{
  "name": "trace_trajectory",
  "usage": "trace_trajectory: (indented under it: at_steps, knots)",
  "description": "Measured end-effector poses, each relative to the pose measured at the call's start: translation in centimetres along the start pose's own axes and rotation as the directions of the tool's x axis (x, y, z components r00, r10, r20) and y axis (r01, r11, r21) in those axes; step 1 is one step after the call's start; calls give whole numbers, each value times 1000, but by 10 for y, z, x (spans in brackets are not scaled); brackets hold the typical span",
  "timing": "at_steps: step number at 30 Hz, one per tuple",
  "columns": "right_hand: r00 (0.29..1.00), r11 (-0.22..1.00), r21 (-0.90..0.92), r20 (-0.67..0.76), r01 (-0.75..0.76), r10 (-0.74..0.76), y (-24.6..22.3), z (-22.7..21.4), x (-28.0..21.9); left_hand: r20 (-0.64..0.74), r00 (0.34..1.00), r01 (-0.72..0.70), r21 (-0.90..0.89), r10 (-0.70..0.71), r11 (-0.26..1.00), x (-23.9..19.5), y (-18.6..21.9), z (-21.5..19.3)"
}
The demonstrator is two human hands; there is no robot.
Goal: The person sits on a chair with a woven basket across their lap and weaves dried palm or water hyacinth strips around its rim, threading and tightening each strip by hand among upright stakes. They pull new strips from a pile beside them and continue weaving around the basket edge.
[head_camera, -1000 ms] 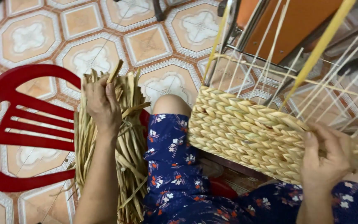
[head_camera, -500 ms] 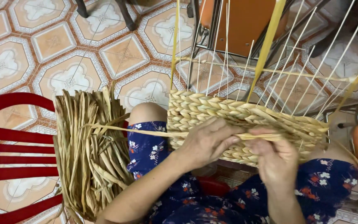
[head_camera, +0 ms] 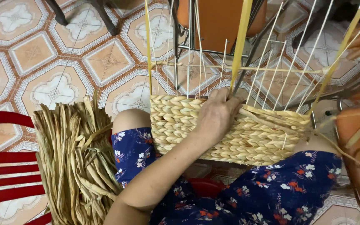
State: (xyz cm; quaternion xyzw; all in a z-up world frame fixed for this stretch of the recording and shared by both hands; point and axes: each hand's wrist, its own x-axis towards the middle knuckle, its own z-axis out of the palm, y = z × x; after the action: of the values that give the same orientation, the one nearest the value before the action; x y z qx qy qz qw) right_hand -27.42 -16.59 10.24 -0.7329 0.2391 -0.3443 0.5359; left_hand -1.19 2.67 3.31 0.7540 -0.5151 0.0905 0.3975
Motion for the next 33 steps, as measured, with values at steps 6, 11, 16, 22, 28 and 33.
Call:
trace_trajectory:
  at_steps: [6, 11, 16, 22, 28, 33]
  knots:
    - [986, 937, -342, 163, 76, -20, -46, 77, -1, -106, 994, -41, -149, 25, 988, -15, -15, 10]
    - [950, 825, -565, 253, -10, 184, 21, 141, 27, -56, 998, -25, -272, 10, 962, -20, -14, -5]
    - [921, 790, -607, 252, -89, 297, 8, 159, 37, -50, 996, -85, -285, 74, 955, -27, -26, 4]
    - [904, 615, -784, 319, 84, 284, 28, 165, 43, 36, 994, -87, -307, 103, 948, -15, -21, -6]
    - [897, 446, -785, 319, 430, -305, 55, 168, 27, 243, 963, 148, -110, -118, 983, 18, -16, -7]
    - [896, 422, -815, 243, 396, -372, 48, 148, 0, 221, 973, 113, -227, -62, 967, 22, -27, 4]
